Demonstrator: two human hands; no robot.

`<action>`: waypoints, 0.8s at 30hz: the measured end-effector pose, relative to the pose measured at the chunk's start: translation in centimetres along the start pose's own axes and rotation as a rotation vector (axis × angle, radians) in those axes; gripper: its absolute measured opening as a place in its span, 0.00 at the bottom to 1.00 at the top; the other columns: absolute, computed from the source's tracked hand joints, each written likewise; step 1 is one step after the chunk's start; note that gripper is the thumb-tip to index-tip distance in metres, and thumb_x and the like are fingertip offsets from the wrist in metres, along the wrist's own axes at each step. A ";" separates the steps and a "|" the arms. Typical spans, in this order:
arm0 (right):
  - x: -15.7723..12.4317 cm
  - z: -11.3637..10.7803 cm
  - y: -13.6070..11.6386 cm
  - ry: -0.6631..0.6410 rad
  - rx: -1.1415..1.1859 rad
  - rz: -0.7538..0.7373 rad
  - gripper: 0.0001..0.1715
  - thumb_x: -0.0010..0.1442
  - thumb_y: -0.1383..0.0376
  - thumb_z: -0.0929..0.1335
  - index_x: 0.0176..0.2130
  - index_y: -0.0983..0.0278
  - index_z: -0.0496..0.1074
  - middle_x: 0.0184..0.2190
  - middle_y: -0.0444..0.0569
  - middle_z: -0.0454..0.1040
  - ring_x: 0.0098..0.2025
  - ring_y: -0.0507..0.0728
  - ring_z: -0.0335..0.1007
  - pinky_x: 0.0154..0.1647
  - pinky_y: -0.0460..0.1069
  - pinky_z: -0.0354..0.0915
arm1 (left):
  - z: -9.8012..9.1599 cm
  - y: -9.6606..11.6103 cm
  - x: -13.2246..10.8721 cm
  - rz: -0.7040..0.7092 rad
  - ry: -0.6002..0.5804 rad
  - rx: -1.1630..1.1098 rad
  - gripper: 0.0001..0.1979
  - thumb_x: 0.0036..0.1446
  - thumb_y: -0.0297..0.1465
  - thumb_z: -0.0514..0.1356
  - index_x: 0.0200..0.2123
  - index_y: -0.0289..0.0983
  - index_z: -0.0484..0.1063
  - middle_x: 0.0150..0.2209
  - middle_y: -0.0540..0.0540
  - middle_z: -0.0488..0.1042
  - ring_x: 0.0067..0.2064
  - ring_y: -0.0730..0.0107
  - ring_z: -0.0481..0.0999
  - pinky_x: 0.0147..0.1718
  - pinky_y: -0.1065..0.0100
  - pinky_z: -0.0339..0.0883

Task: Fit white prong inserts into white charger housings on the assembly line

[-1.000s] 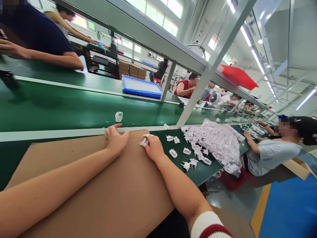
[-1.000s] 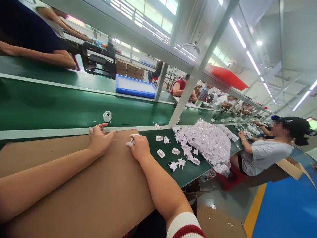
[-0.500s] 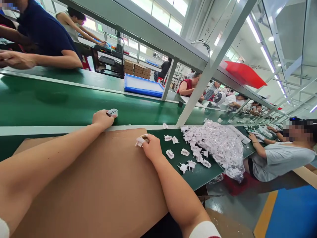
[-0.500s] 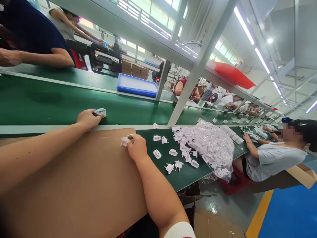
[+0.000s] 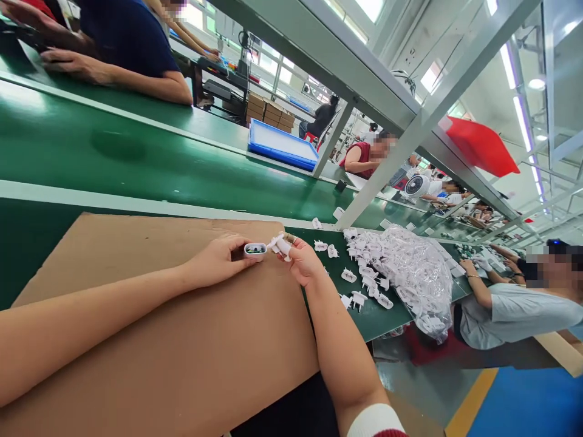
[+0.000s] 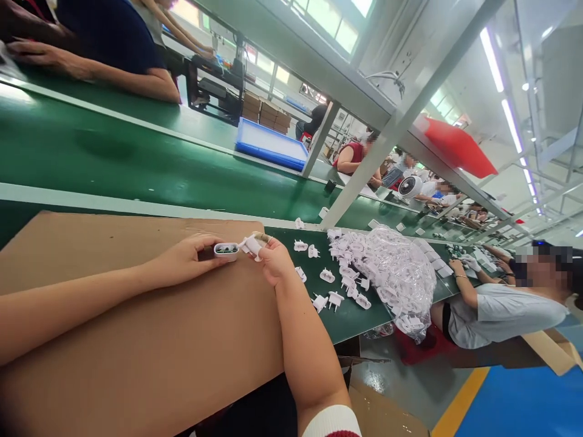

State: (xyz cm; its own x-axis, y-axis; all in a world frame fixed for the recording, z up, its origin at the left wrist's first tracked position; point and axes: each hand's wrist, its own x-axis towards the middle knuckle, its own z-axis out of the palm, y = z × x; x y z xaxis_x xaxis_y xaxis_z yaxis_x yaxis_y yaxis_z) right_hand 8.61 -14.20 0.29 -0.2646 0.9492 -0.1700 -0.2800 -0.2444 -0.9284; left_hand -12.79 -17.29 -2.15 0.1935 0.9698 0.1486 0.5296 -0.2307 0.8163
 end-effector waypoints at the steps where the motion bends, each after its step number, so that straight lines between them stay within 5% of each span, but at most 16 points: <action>1: -0.1 0.1 0.0 0.008 -0.018 -0.005 0.31 0.32 0.63 0.84 0.38 0.61 0.77 0.35 0.45 0.82 0.34 0.52 0.73 0.33 0.46 0.65 | 0.1 -0.1 0.0 0.022 0.020 0.013 0.36 0.49 0.59 0.63 0.52 0.39 0.80 0.52 0.40 0.81 0.52 0.47 0.77 0.50 0.57 0.73; 8: -0.6 0.7 0.2 -0.012 -0.283 -0.118 0.24 0.43 0.54 0.81 0.39 0.59 0.81 0.35 0.45 0.82 0.35 0.52 0.71 0.35 0.47 0.65 | 0.1 -0.7 0.2 0.094 -0.062 0.001 0.30 0.55 0.56 0.60 0.51 0.42 0.81 0.47 0.43 0.82 0.49 0.51 0.78 0.47 0.59 0.72; 13: -1.3 1.4 0.3 0.060 -0.444 -0.340 0.25 0.46 0.57 0.81 0.44 0.58 0.79 0.37 0.44 0.81 0.39 0.54 0.75 0.44 0.50 0.71 | 0.2 -1.0 0.3 0.095 -0.035 0.022 0.30 0.51 0.57 0.63 0.48 0.42 0.82 0.44 0.44 0.82 0.51 0.50 0.76 0.48 0.60 0.71; 18: -2.0 1.3 0.0 0.104 -0.715 -0.529 0.11 0.57 0.59 0.75 0.40 0.58 0.80 0.40 0.46 0.82 0.41 0.56 0.75 0.45 0.52 0.71 | 0.0 -0.6 0.3 0.090 -0.056 0.008 0.30 0.50 0.57 0.63 0.47 0.43 0.83 0.40 0.45 0.81 0.47 0.53 0.77 0.46 0.62 0.71; 21: -2.1 1.3 0.0 0.025 -0.851 -0.549 0.13 0.59 0.63 0.73 0.45 0.57 0.81 0.43 0.47 0.82 0.45 0.57 0.75 0.48 0.52 0.70 | 0.0 -0.7 0.3 0.108 -0.046 0.020 0.30 0.50 0.57 0.63 0.47 0.43 0.83 0.41 0.44 0.80 0.47 0.52 0.77 0.47 0.61 0.70; 24: -2.0 1.7 0.2 0.051 -0.725 -0.477 0.19 0.57 0.60 0.74 0.49 0.58 0.79 0.42 0.47 0.82 0.43 0.56 0.76 0.47 0.52 0.71 | 0.1 -0.8 0.2 0.133 -0.048 0.014 0.34 0.51 0.55 0.61 0.55 0.43 0.81 0.40 0.44 0.79 0.45 0.53 0.77 0.49 0.59 0.70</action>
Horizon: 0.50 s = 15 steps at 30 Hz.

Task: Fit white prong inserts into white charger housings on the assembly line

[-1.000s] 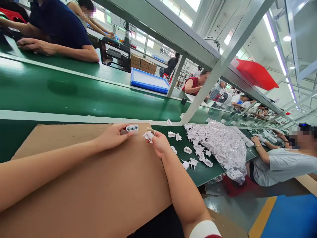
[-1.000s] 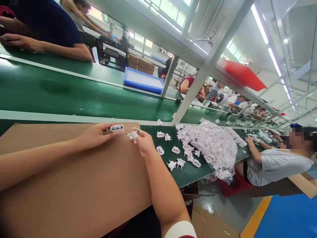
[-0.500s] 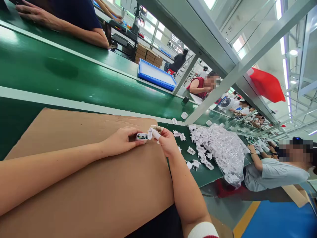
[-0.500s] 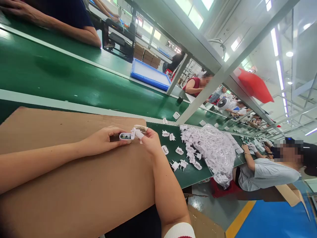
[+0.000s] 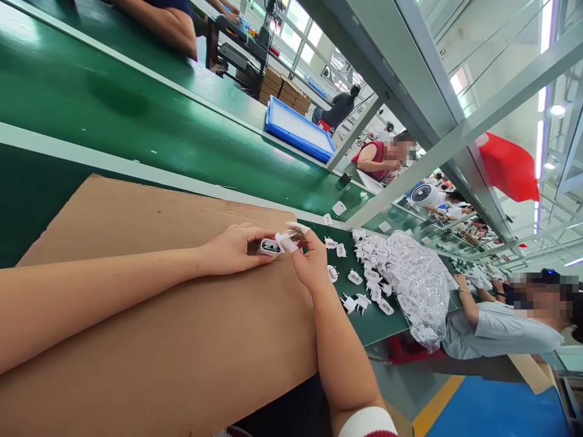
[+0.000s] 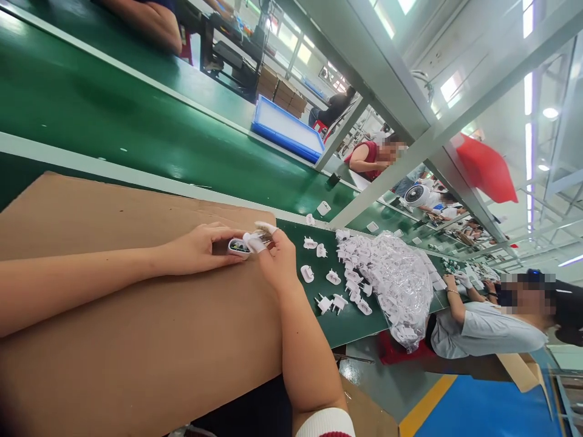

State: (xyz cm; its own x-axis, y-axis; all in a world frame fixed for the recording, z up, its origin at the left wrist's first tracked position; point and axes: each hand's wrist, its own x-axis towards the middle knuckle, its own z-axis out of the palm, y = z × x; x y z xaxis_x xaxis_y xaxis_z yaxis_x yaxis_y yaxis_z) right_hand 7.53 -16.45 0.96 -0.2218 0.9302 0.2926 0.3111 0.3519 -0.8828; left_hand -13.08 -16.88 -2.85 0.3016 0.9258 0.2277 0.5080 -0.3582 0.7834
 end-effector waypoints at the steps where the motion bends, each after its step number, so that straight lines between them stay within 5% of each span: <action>1: 0.1 0.1 0.0 0.032 0.077 0.044 0.21 0.56 0.58 0.75 0.49 0.58 0.78 0.41 0.47 0.82 0.41 0.56 0.76 0.44 0.51 0.72 | 0.0 0.0 0.0 -0.005 -0.009 -0.014 0.35 0.51 0.55 0.61 0.57 0.44 0.80 0.39 0.44 0.78 0.44 0.54 0.77 0.48 0.59 0.70; 6: 0.4 0.0 0.1 0.077 0.286 0.233 0.21 0.49 0.53 0.78 0.40 0.60 0.79 0.36 0.47 0.81 0.34 0.54 0.72 0.31 0.48 0.65 | 0.2 0.2 -0.2 -0.140 -0.075 -0.083 0.33 0.49 0.57 0.64 0.52 0.42 0.80 0.38 0.45 0.78 0.38 0.57 0.77 0.38 0.62 0.71; 11: 0.4 -0.5 0.6 -0.011 0.381 0.314 0.22 0.48 0.51 0.80 0.40 0.60 0.83 0.38 0.48 0.83 0.35 0.54 0.74 0.37 0.49 0.68 | -0.2 -0.2 -0.3 -0.147 -0.001 -0.063 0.53 0.42 0.54 0.69 0.70 0.41 0.64 0.58 0.41 0.74 0.48 0.53 0.77 0.48 0.61 0.73; 15: 0.4 -0.5 0.4 -0.044 0.433 0.313 0.25 0.44 0.54 0.82 0.42 0.59 0.82 0.41 0.49 0.84 0.43 0.58 0.79 0.41 0.50 0.72 | -0.7 -0.7 -0.2 -0.046 -0.175 -0.096 0.44 0.51 0.50 0.61 0.71 0.47 0.65 0.56 0.43 0.75 0.54 0.52 0.76 0.52 0.62 0.72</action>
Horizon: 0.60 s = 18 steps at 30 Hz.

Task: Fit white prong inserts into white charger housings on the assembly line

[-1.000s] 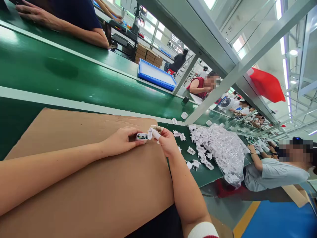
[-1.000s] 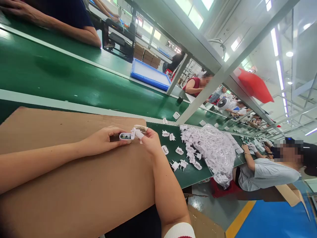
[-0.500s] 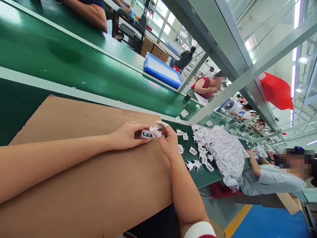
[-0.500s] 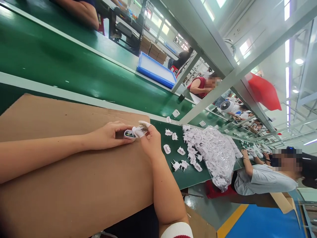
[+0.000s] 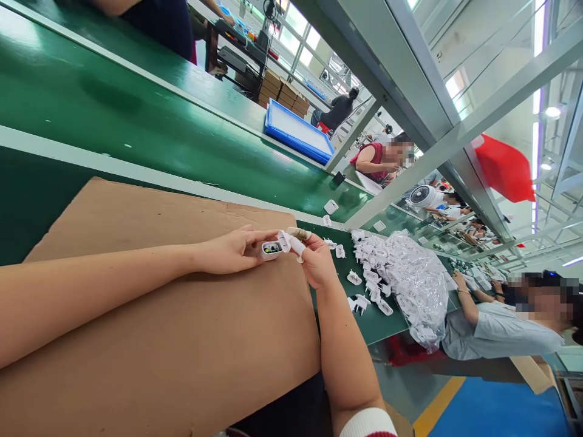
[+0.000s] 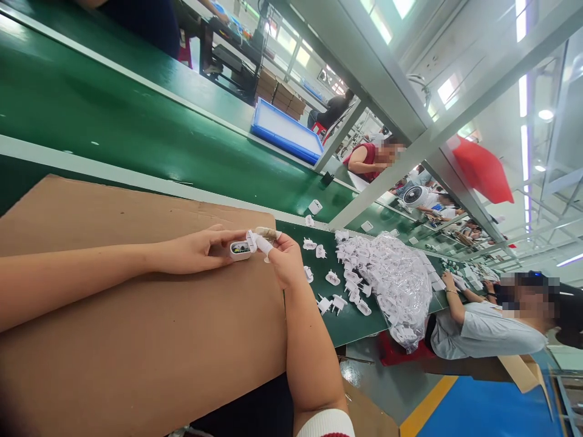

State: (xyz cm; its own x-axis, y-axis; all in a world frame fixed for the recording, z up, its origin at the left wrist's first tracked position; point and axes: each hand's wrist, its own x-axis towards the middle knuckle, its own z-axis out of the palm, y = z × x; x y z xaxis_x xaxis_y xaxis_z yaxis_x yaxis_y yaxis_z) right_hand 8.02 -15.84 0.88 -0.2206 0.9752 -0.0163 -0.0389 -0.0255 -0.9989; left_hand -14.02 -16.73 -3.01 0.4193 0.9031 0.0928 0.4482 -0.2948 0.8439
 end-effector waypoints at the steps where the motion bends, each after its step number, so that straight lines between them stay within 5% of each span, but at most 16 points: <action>1: 0.0 0.1 -0.1 0.000 0.005 -0.010 0.27 0.43 0.55 0.83 0.43 0.59 0.82 0.40 0.48 0.84 0.44 0.58 0.79 0.42 0.51 0.73 | 0.0 0.0 0.1 0.019 -0.028 -0.004 0.40 0.53 0.50 0.60 0.69 0.47 0.69 0.54 0.43 0.77 0.53 0.53 0.76 0.51 0.63 0.72; 8: -0.1 0.3 -0.4 0.037 -0.069 -0.080 0.26 0.40 0.59 0.83 0.40 0.59 0.80 0.38 0.47 0.83 0.42 0.57 0.80 0.51 0.54 0.75 | 0.2 0.6 0.2 -0.004 0.016 -0.057 0.39 0.48 0.53 0.66 0.62 0.44 0.76 0.53 0.42 0.79 0.53 0.50 0.78 0.51 0.60 0.74; 14: -0.4 0.6 -0.4 0.022 -0.130 -0.137 0.25 0.46 0.58 0.80 0.44 0.58 0.80 0.39 0.47 0.82 0.41 0.56 0.78 0.40 0.50 0.74 | -0.2 1.5 0.0 0.085 -0.090 -0.044 0.31 0.55 0.51 0.61 0.56 0.41 0.79 0.45 0.44 0.81 0.47 0.54 0.79 0.45 0.63 0.73; 18: -0.5 0.7 -0.5 0.009 -0.121 -0.084 0.28 0.45 0.58 0.81 0.47 0.58 0.79 0.40 0.47 0.83 0.39 0.55 0.78 0.32 0.47 0.70 | -0.1 1.6 0.0 0.003 -0.049 -0.010 0.32 0.50 0.55 0.66 0.52 0.41 0.78 0.36 0.48 0.78 0.37 0.60 0.76 0.34 0.66 0.67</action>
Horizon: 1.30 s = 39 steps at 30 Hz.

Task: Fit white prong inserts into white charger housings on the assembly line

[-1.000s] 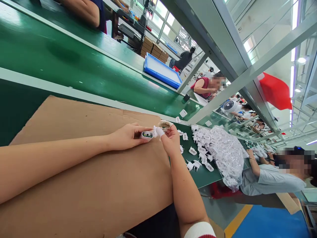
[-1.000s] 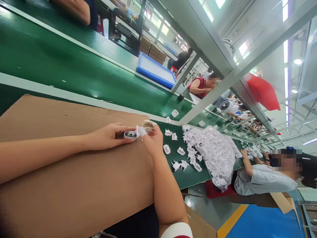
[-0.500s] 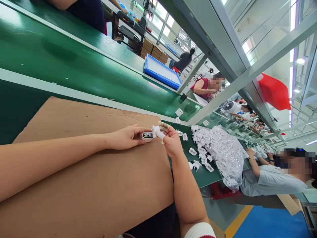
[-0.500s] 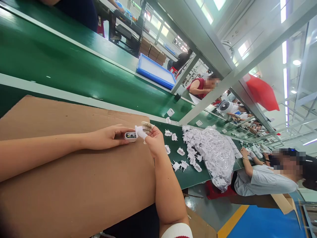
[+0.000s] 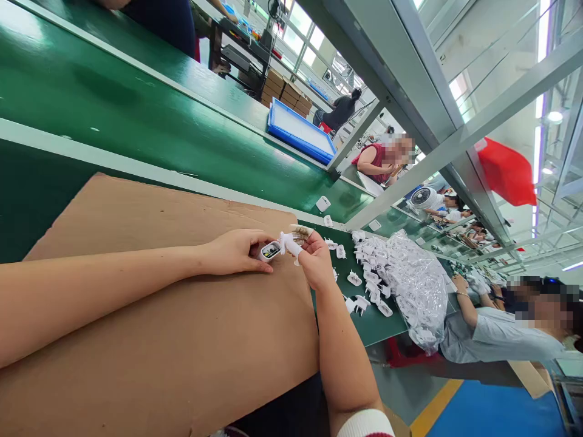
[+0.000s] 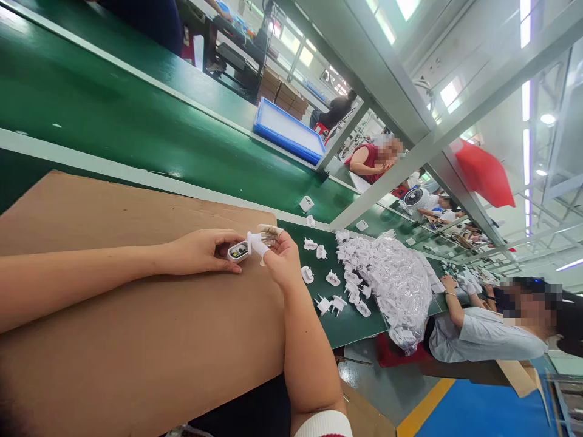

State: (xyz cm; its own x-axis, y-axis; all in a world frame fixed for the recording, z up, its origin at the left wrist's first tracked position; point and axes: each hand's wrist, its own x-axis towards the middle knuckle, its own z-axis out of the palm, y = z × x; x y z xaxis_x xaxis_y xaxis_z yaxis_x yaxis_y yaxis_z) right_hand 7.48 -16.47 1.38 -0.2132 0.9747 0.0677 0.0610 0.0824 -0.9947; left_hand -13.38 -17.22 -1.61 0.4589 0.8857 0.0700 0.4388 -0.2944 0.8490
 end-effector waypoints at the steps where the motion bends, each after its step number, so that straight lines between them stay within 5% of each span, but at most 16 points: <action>1: 0.0 0.0 0.0 -0.009 -0.001 0.003 0.27 0.45 0.58 0.81 0.46 0.58 0.79 0.39 0.47 0.83 0.38 0.55 0.78 0.32 0.47 0.70 | 0.0 0.0 0.0 -0.019 0.022 0.022 0.33 0.48 0.56 0.67 0.51 0.40 0.77 0.35 0.48 0.77 0.36 0.60 0.75 0.33 0.66 0.66; 7: 0.2 -0.1 0.4 -0.032 -0.070 -0.045 0.19 0.46 0.61 0.80 0.40 0.58 0.81 0.36 0.45 0.83 0.36 0.55 0.78 0.41 0.51 0.75 | 0.0 -0.1 0.0 -0.022 0.016 0.051 0.26 0.48 0.54 0.67 0.40 0.40 0.74 0.33 0.49 0.73 0.36 0.62 0.73 0.33 0.67 0.63; 15: -0.3 -0.3 0.7 -0.028 -0.203 -0.171 0.13 0.55 0.60 0.74 0.42 0.58 0.79 0.41 0.45 0.84 0.44 0.57 0.79 0.50 0.53 0.75 | -0.2 -0.6 0.1 0.125 -0.057 0.057 0.20 0.56 0.48 0.63 0.42 0.39 0.77 0.43 0.45 0.76 0.40 0.62 0.75 0.36 0.67 0.66; 20: -0.6 -0.8 0.3 -0.087 -0.520 -0.331 0.13 0.60 0.64 0.71 0.46 0.58 0.79 0.42 0.47 0.82 0.44 0.57 0.74 0.50 0.54 0.72 | -0.1 -0.7 0.0 0.123 -0.053 0.024 0.20 0.55 0.48 0.63 0.43 0.39 0.79 0.50 0.44 0.75 0.41 0.63 0.76 0.38 0.67 0.68; 25: -0.8 -0.6 0.0 -0.203 -0.863 -0.503 0.15 0.61 0.72 0.67 0.45 0.59 0.78 0.41 0.50 0.80 0.47 0.60 0.70 0.51 0.55 0.70 | 0.0 -0.9 0.1 0.124 -0.040 0.050 0.19 0.56 0.48 0.62 0.36 0.38 0.79 0.43 0.45 0.73 0.38 0.65 0.73 0.37 0.67 0.66; 31: -0.6 -0.3 0.6 -0.221 -0.879 -0.543 0.19 0.56 0.77 0.64 0.42 0.60 0.76 0.39 0.50 0.78 0.45 0.60 0.71 0.46 0.54 0.70 | 0.0 -0.8 0.2 0.144 -0.024 0.099 0.18 0.57 0.48 0.62 0.32 0.38 0.77 0.39 0.45 0.70 0.37 0.65 0.72 0.36 0.67 0.64; 39: -0.3 -0.5 1.1 -0.168 -0.760 -0.506 0.16 0.61 0.72 0.66 0.45 0.58 0.77 0.42 0.49 0.80 0.47 0.59 0.74 0.50 0.54 0.71 | 0.0 -0.9 0.3 0.140 -0.028 0.146 0.17 0.59 0.47 0.60 0.33 0.39 0.76 0.38 0.46 0.70 0.37 0.64 0.72 0.37 0.67 0.63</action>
State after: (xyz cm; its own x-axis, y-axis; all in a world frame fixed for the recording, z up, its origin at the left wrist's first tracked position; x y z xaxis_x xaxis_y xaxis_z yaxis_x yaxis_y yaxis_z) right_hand 8.08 -16.61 0.26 -0.5235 0.7473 0.4093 0.5319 0.6619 -0.5282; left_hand -13.68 -16.70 -2.31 0.5437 0.8227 0.1660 0.4757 -0.4650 0.7466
